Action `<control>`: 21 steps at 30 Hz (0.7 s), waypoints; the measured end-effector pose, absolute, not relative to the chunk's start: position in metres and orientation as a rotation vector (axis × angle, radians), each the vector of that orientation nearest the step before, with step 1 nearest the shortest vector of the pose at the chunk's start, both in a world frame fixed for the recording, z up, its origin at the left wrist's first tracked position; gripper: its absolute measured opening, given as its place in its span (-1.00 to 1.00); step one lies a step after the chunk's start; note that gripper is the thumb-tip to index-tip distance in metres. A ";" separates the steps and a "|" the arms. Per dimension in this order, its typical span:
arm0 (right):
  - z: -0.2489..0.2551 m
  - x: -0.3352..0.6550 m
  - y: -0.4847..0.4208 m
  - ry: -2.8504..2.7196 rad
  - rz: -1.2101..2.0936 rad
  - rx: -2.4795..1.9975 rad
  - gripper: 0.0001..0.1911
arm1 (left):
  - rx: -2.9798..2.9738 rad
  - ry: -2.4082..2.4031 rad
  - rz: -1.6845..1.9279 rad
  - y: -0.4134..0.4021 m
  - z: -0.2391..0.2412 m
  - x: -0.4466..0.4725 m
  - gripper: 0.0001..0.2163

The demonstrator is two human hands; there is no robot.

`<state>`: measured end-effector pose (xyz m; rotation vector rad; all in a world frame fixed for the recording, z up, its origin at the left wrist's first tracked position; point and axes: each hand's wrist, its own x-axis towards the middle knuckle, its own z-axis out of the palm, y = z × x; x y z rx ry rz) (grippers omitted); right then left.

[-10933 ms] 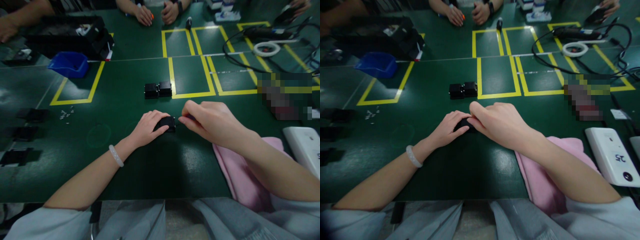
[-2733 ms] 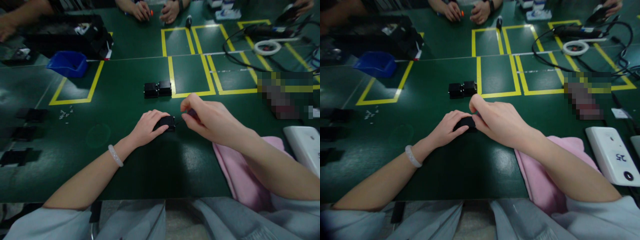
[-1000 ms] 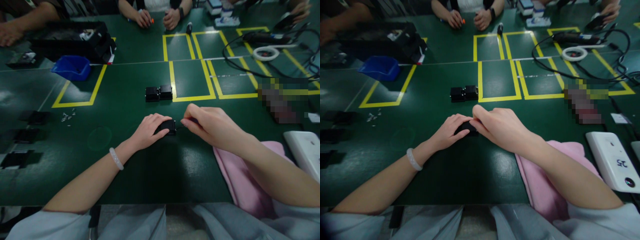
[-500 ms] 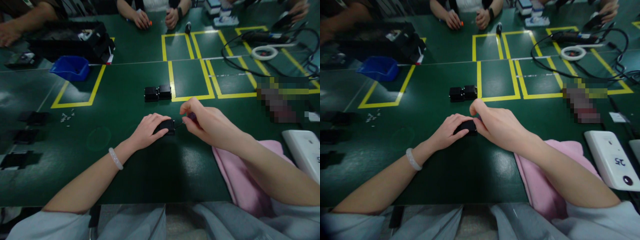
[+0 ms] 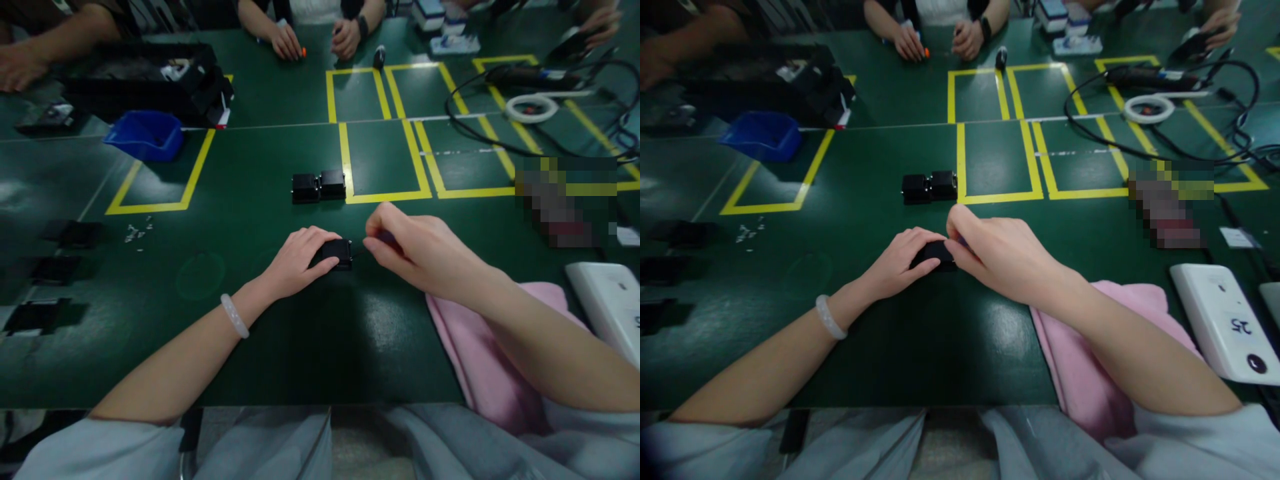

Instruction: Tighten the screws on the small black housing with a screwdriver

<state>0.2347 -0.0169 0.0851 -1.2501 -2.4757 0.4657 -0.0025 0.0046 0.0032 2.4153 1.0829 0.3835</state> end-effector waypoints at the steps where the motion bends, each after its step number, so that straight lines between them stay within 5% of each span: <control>1: 0.085 0.234 -0.017 -2.483 0.452 -1.266 -0.87 | 2.414 1.084 0.385 0.005 0.003 -0.003 -0.63; 21: 0.082 0.236 -0.016 -2.452 0.428 -1.150 -0.94 | 2.429 1.074 0.386 0.005 0.002 -0.003 -0.62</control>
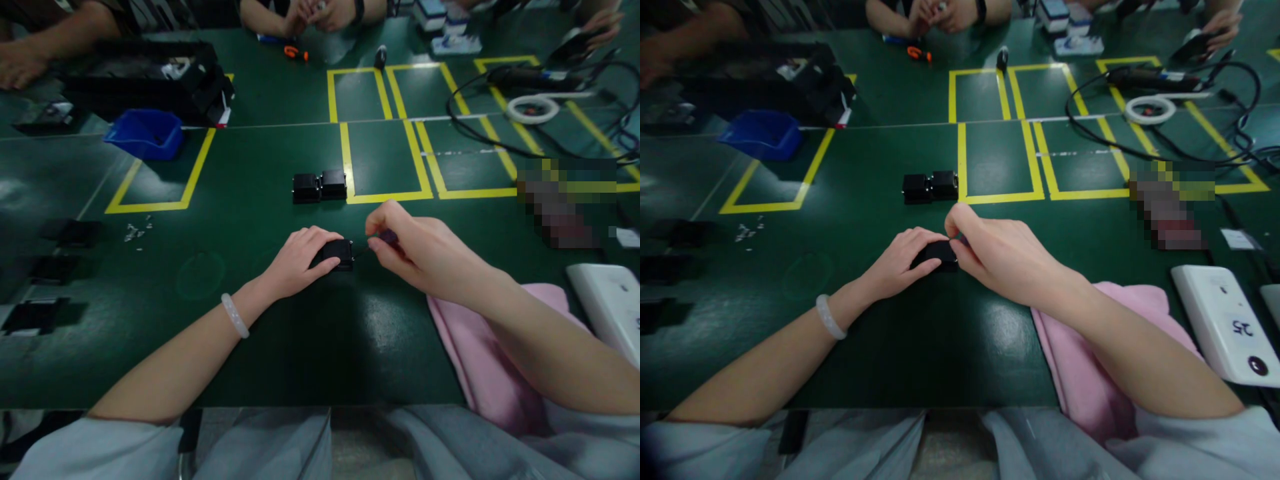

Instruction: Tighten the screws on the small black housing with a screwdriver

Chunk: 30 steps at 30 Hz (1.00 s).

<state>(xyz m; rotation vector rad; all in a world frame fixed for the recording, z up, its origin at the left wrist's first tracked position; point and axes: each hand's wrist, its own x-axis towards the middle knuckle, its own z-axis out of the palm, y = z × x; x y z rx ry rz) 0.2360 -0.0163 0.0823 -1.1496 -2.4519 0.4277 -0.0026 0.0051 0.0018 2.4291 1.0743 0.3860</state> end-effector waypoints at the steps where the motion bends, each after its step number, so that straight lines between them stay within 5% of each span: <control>1: 0.082 0.236 -0.016 -2.458 0.418 -1.151 -0.95 | 2.429 1.074 0.384 0.005 0.002 -0.003 -0.62; 30: 0.083 0.235 -0.019 -2.473 0.331 -1.224 -0.73 | 2.416 1.094 0.395 0.005 0.001 -0.002 -0.62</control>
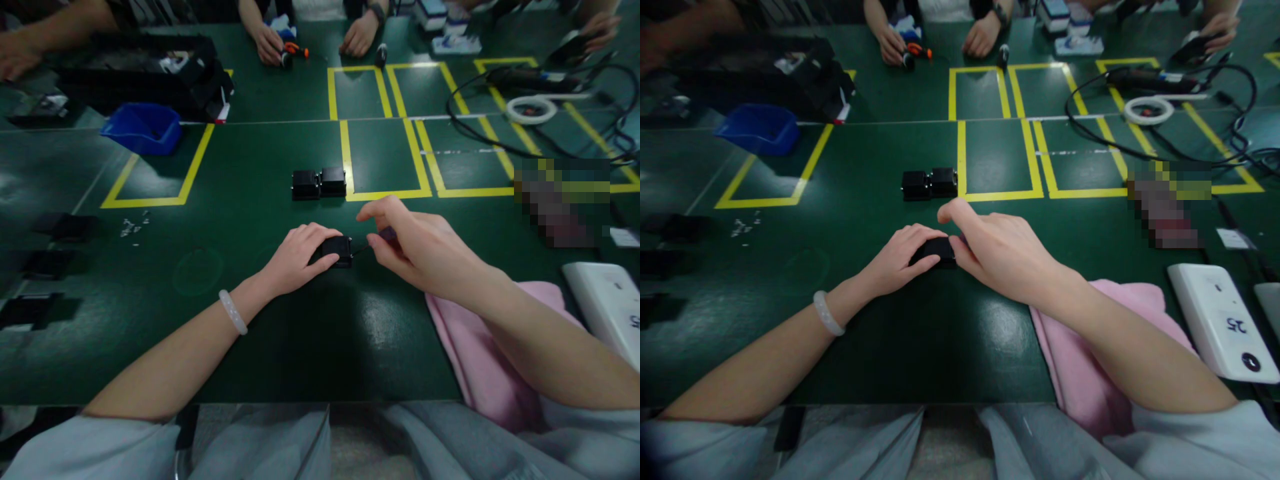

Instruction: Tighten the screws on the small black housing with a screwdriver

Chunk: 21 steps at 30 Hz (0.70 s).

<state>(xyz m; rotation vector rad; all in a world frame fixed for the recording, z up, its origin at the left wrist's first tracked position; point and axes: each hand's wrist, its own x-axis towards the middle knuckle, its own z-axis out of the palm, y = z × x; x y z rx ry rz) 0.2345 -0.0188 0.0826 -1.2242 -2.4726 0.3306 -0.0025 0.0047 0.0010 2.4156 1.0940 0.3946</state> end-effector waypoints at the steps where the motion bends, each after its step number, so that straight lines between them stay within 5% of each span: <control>1: 0.083 0.234 -0.019 -2.473 0.349 -1.228 -0.72 | 2.414 1.094 0.394 0.005 0.001 -0.002 -0.62; 9: 0.084 0.234 -0.017 -2.458 0.350 -1.255 -0.88 | 2.406 1.103 0.380 0.005 0.001 -0.002 -0.61; 21: 0.083 0.233 -0.018 -2.426 0.365 -1.278 -0.85 | 2.425 1.094 0.394 0.004 0.001 -0.002 -0.62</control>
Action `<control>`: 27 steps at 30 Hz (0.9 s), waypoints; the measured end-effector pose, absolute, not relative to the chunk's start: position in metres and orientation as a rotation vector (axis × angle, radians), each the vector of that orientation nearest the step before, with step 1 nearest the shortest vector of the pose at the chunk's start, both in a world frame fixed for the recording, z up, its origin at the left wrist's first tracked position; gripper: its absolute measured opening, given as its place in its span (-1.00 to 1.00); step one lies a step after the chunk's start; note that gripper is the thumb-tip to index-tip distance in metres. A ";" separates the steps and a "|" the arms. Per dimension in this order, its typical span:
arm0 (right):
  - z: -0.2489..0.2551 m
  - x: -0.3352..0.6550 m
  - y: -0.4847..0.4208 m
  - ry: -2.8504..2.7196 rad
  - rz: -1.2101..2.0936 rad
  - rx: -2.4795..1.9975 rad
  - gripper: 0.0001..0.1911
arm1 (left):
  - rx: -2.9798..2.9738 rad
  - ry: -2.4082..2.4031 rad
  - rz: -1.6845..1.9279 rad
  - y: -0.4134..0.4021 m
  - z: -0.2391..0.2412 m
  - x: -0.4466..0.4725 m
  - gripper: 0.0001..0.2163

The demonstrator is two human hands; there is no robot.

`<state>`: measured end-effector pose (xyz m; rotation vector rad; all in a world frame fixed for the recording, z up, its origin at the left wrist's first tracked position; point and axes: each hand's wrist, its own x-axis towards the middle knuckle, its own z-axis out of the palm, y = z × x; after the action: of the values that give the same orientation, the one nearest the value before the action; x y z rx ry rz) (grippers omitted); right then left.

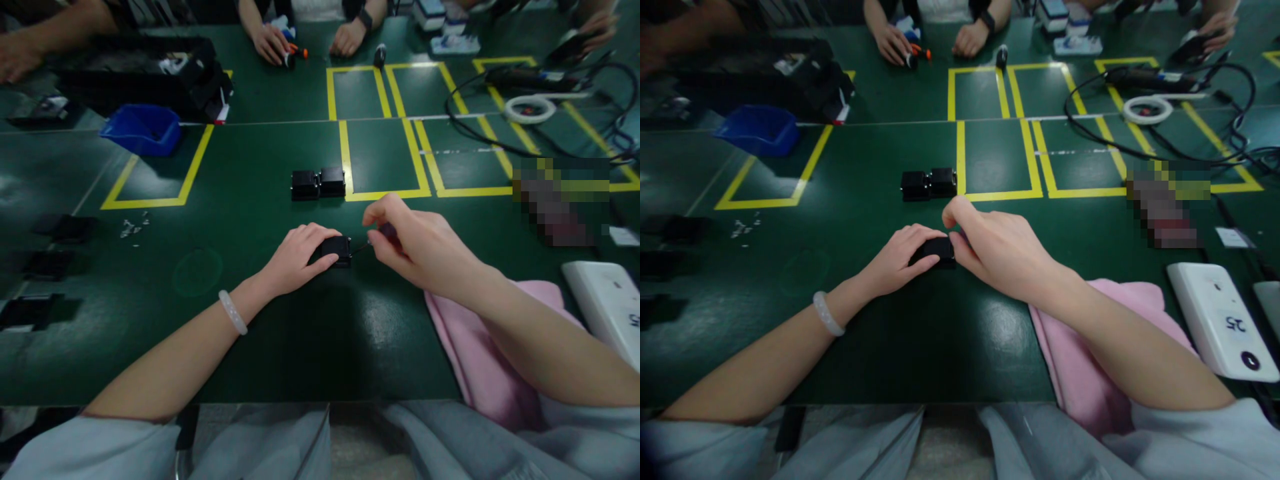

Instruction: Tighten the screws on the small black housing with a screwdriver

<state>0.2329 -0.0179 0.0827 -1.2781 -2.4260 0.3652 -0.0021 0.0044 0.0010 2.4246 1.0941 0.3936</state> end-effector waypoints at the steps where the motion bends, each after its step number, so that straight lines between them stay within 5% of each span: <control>1: 0.083 0.233 -0.018 -2.426 0.373 -1.280 -0.82 | 2.424 1.095 0.394 0.004 0.001 -0.002 -0.62; 27: 0.085 0.233 -0.018 -2.475 0.401 -1.227 -0.88 | 2.412 1.104 0.385 0.005 0.001 -0.003 -0.61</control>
<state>0.2334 -0.0175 0.0854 -1.2273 -2.4748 0.4010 -0.0025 0.0052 0.0006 2.4124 1.1039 0.3851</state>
